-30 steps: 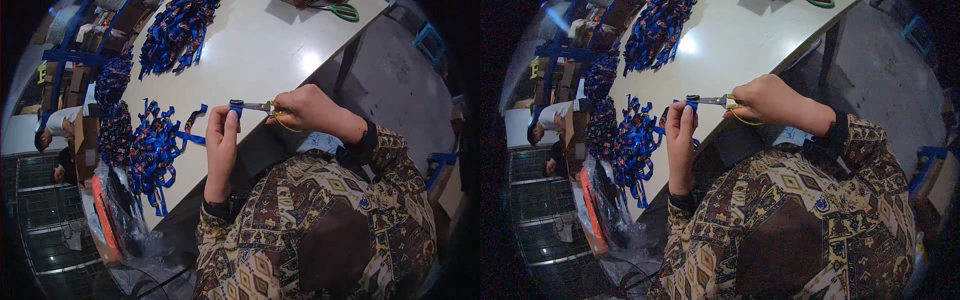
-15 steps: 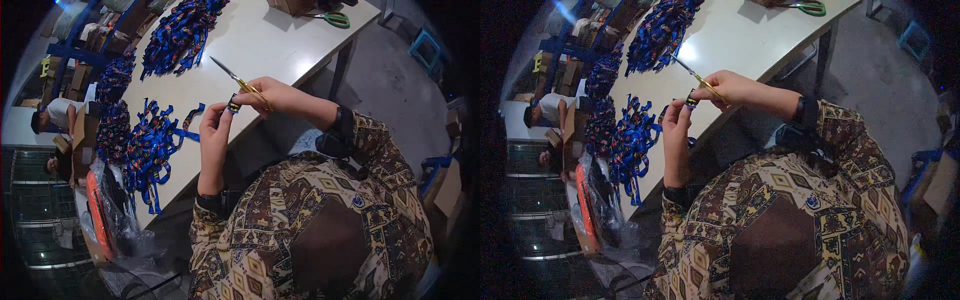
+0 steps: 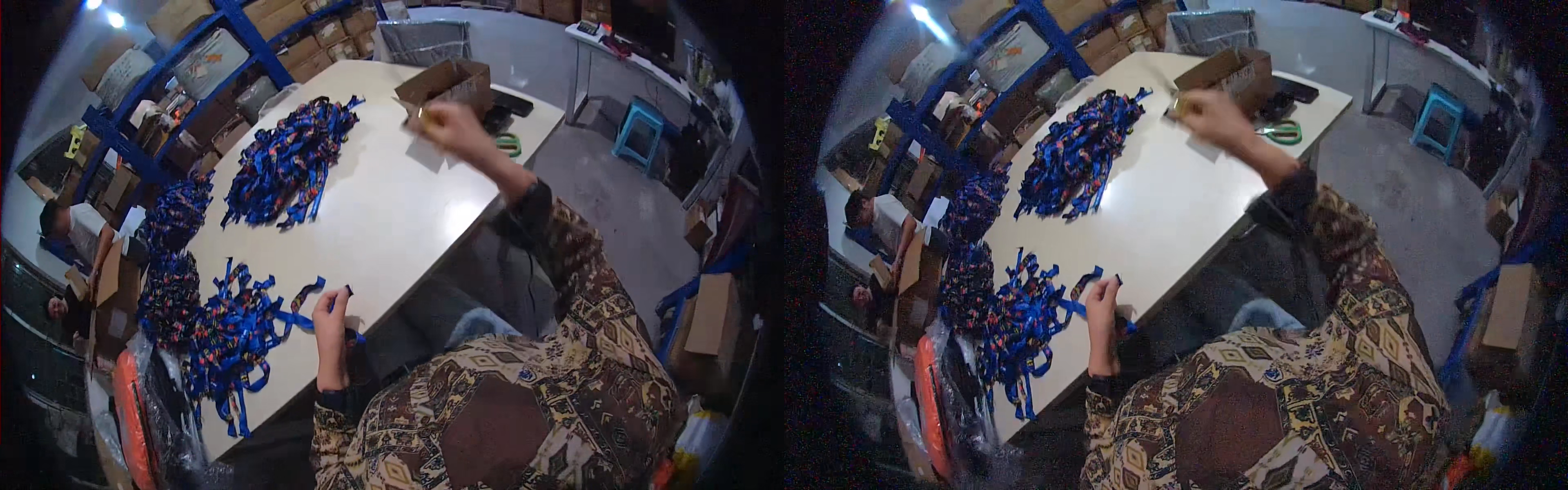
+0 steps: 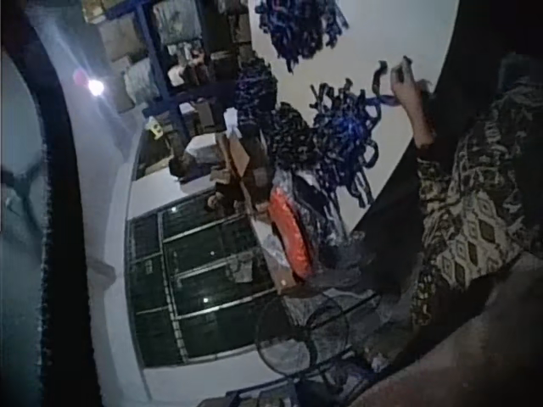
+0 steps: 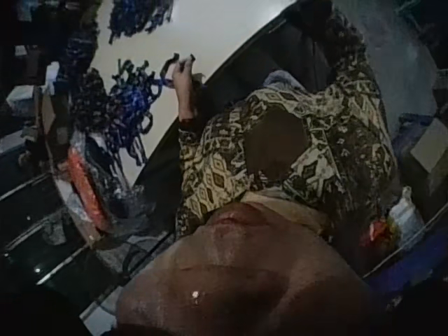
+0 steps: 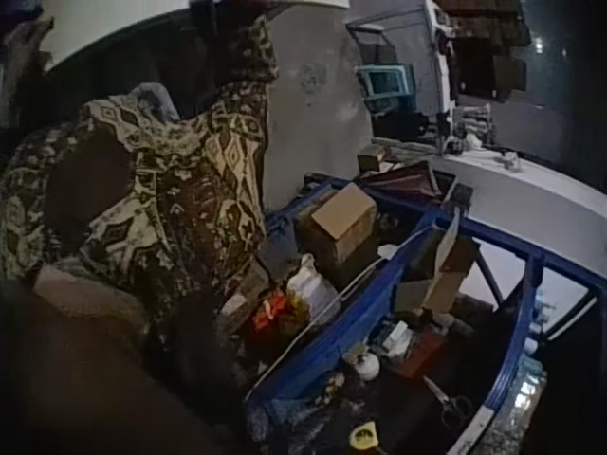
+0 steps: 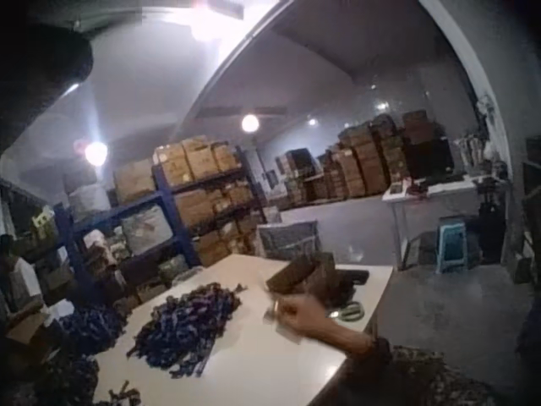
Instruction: The person uses shears to trim the excess fabric from the ends of blue patterned lanyards near the plastic buckles. They handle the lanyards one at a time, cutting the material and placing each finished piece into a pile on the table.
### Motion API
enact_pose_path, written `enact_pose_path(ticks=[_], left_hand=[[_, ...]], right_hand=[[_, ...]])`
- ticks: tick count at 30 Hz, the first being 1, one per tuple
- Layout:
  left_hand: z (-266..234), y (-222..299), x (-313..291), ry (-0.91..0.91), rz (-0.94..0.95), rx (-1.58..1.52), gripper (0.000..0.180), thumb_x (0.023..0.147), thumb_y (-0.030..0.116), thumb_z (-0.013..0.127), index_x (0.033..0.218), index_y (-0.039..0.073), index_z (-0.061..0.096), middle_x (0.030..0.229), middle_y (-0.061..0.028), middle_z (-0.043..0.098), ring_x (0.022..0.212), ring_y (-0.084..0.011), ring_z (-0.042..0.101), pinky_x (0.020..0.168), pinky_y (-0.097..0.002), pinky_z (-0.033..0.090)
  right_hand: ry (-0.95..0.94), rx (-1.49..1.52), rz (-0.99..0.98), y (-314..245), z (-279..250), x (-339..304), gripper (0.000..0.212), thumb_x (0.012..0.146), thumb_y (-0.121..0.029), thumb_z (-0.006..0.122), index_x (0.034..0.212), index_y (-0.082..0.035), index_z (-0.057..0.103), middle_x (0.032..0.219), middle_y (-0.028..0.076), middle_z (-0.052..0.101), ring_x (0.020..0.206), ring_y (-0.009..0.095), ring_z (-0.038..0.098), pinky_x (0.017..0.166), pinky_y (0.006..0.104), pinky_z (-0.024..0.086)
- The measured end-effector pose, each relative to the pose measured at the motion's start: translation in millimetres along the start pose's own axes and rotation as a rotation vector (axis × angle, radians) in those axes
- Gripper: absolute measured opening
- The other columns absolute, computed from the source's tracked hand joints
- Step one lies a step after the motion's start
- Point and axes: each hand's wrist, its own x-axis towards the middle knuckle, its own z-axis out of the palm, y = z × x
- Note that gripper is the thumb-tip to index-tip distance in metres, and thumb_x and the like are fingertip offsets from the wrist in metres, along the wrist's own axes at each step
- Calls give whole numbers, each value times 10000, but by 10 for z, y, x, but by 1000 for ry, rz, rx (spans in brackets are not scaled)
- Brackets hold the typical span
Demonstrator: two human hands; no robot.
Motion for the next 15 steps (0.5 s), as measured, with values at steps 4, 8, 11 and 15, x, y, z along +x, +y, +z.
enact_pose_path(ticks=[4,8,11,15], left_hand=[[-160,-30,91,61,-38,-7,149,829,160,599,818,12,591,762,-8,571,733,-74,492,675,-218,393],[-147,-101,16,186,-46,71,166,813,181,625,808,19,591,719,-11,565,682,-70,484,618,-216,396],[-27,-37,-1,130,-116,102,207,807,217,635,800,15,590,666,-14,561,634,-76,493,580,-236,415],[-51,43,-51,103,-84,207,239,806,230,631,836,-5,596,734,-36,597,692,-84,506,635,-242,422]], right_hand=[[302,-391,-148,293,-25,594,225,811,-229,589,845,-6,588,667,142,550,597,239,555,545,356,435],[-137,-60,13,361,771,194,230,841,-260,583,794,-36,604,595,51,530,527,99,507,485,262,411],[-655,383,360,227,1268,-467,310,801,-303,647,976,-48,649,725,3,617,597,43,485,533,208,411],[-1007,408,296,-115,1654,-830,249,821,-260,629,934,-38,634,633,-37,536,561,32,442,491,202,364]])
